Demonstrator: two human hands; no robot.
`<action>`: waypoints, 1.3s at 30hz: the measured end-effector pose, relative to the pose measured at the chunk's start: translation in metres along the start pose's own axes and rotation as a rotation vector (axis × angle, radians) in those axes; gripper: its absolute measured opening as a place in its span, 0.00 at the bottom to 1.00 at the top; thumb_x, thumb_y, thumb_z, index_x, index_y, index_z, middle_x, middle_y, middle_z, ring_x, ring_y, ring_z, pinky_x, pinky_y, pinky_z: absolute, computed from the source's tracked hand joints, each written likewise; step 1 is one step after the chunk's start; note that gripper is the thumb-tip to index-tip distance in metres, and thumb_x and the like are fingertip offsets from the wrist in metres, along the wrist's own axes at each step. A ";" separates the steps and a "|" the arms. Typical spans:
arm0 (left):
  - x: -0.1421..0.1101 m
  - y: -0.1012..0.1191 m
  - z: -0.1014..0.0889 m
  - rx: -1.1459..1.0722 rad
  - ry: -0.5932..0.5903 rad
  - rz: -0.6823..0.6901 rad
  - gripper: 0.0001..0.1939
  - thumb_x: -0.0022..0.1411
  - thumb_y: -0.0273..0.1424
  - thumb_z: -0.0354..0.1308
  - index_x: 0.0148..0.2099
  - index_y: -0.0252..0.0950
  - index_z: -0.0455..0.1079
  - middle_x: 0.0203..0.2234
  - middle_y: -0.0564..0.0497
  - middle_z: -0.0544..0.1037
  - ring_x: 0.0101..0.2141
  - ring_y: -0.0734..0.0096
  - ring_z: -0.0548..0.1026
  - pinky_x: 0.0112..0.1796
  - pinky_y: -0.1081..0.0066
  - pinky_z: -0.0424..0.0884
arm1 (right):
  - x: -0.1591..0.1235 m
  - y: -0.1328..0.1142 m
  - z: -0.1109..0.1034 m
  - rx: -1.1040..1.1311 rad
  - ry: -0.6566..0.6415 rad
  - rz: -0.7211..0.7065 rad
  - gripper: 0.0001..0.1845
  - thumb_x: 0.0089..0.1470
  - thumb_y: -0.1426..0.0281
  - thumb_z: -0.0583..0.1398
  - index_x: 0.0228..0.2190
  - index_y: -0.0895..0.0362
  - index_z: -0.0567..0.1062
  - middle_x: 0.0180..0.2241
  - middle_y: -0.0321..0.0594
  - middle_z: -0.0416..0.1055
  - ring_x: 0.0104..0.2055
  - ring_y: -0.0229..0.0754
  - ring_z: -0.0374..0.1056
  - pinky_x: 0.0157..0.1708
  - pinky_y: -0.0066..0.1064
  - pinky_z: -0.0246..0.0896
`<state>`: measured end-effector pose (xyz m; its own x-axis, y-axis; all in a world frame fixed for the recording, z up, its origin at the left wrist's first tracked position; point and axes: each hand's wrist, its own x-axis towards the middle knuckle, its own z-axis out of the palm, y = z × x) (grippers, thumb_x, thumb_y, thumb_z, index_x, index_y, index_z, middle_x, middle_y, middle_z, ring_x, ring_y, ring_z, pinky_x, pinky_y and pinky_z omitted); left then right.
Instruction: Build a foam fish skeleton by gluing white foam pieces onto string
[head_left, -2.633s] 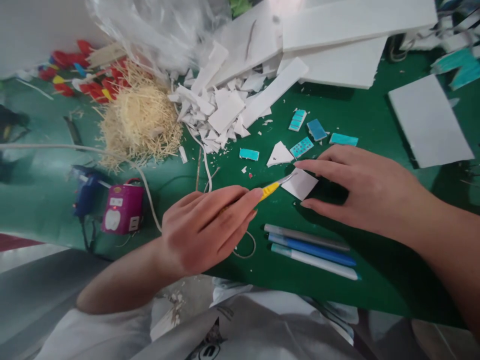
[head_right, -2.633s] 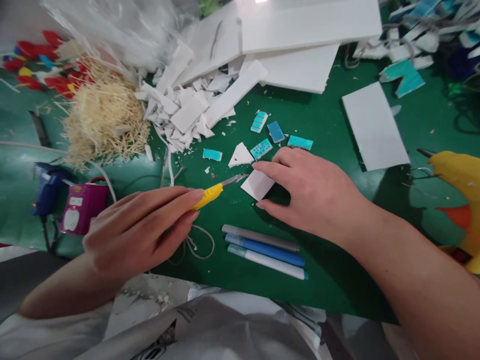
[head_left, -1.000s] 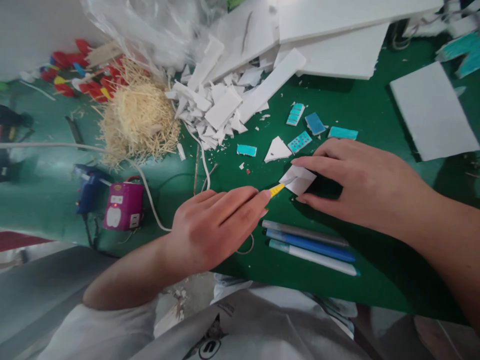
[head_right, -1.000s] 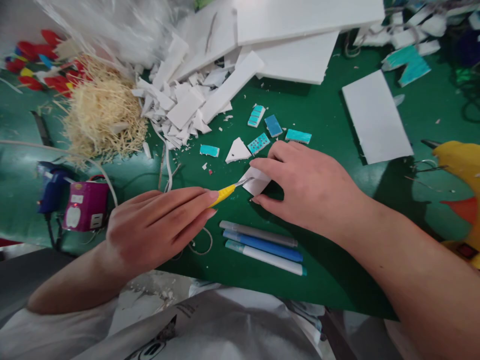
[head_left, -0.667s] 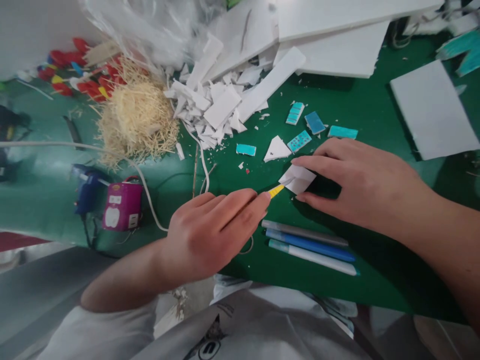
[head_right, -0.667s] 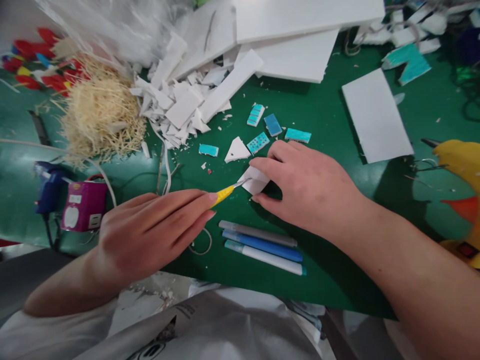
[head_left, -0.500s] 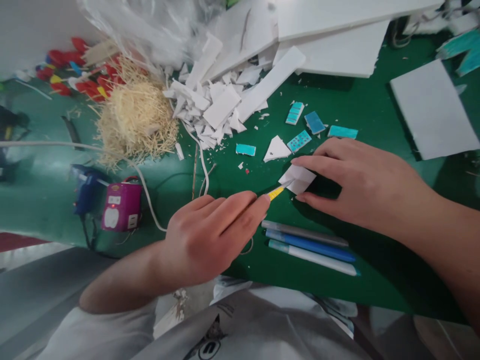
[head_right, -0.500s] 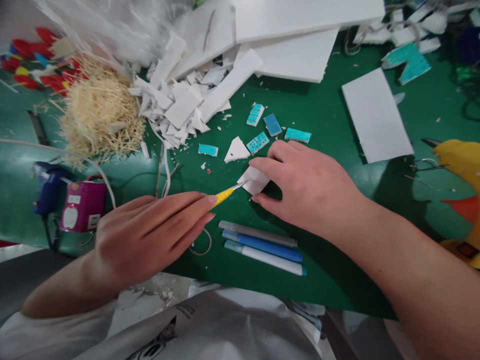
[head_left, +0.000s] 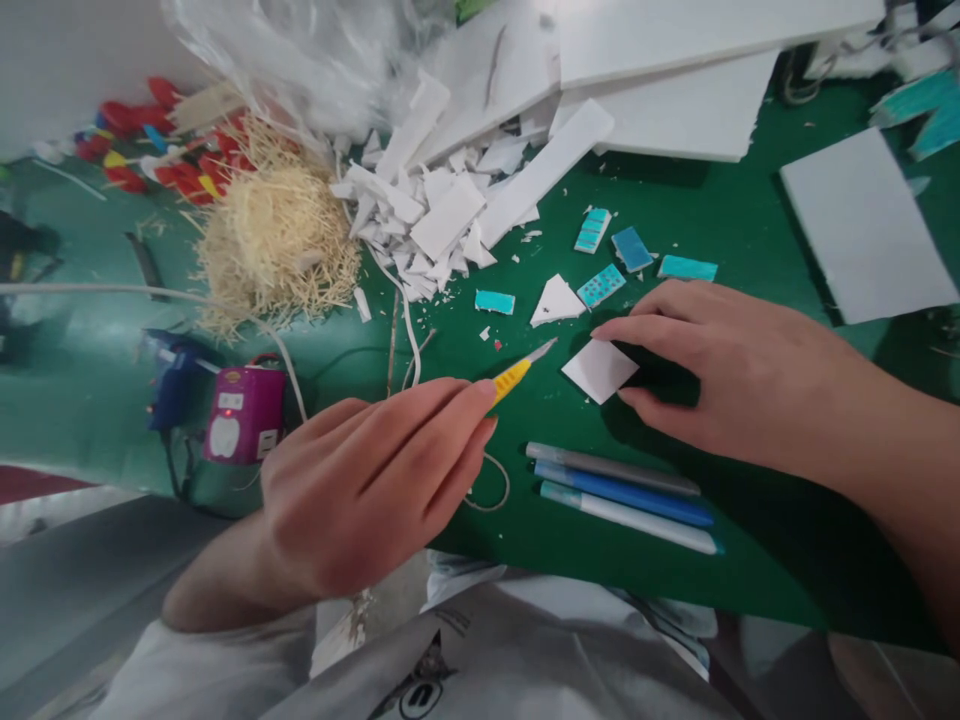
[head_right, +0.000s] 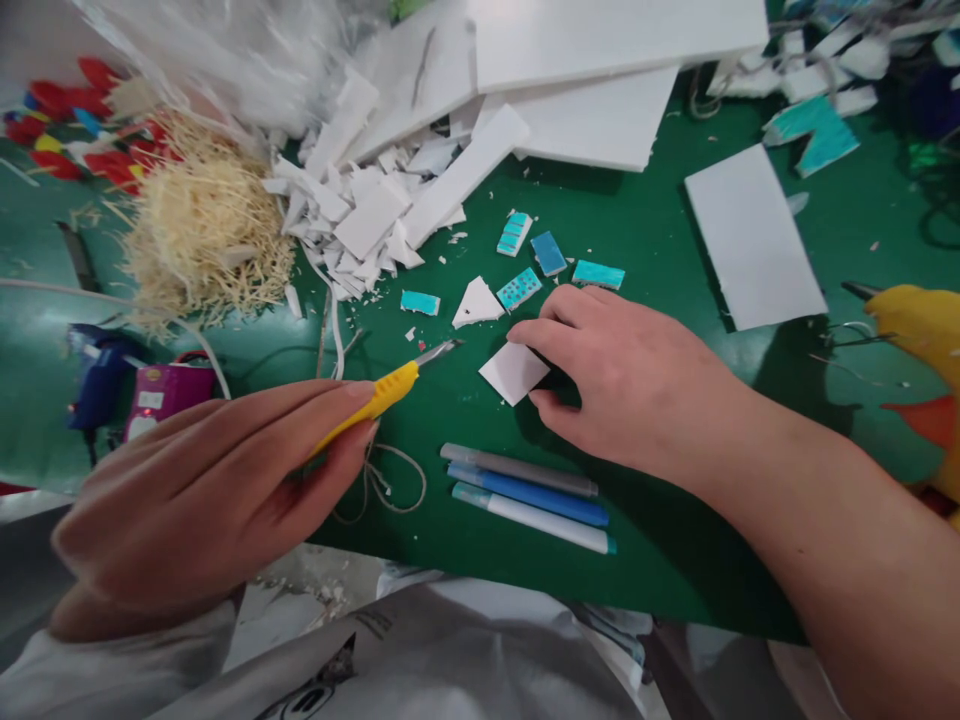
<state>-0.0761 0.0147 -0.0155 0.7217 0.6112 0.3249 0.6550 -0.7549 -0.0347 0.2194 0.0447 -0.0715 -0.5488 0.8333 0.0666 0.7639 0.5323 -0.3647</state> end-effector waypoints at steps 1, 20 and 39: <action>0.000 0.000 -0.001 -0.003 0.011 -0.013 0.14 0.67 0.24 0.68 0.54 0.35 0.78 0.42 0.48 0.88 0.33 0.66 0.86 0.29 0.67 0.81 | 0.000 0.001 0.000 0.016 0.004 -0.001 0.18 0.60 0.63 0.58 0.48 0.51 0.81 0.44 0.47 0.79 0.44 0.54 0.76 0.35 0.42 0.70; 0.005 -0.008 0.020 -0.087 0.123 0.009 0.12 0.68 0.24 0.67 0.52 0.41 0.77 0.40 0.52 0.88 0.33 0.68 0.87 0.31 0.70 0.84 | -0.008 0.013 -0.002 0.011 0.034 -0.173 0.24 0.58 0.71 0.55 0.52 0.55 0.82 0.43 0.48 0.77 0.46 0.50 0.76 0.39 0.40 0.75; 0.006 -0.009 0.027 -0.187 0.166 0.048 0.08 0.68 0.23 0.66 0.48 0.39 0.77 0.39 0.52 0.89 0.32 0.72 0.86 0.29 0.75 0.83 | 0.007 0.002 -0.007 0.210 0.121 0.211 0.12 0.61 0.60 0.61 0.38 0.52 0.82 0.31 0.41 0.76 0.26 0.42 0.70 0.25 0.36 0.64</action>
<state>-0.0714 0.0318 -0.0384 0.6938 0.5381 0.4786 0.5574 -0.8221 0.1164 0.2192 0.0523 -0.0651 -0.3321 0.9403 0.0742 0.7632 0.3141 -0.5647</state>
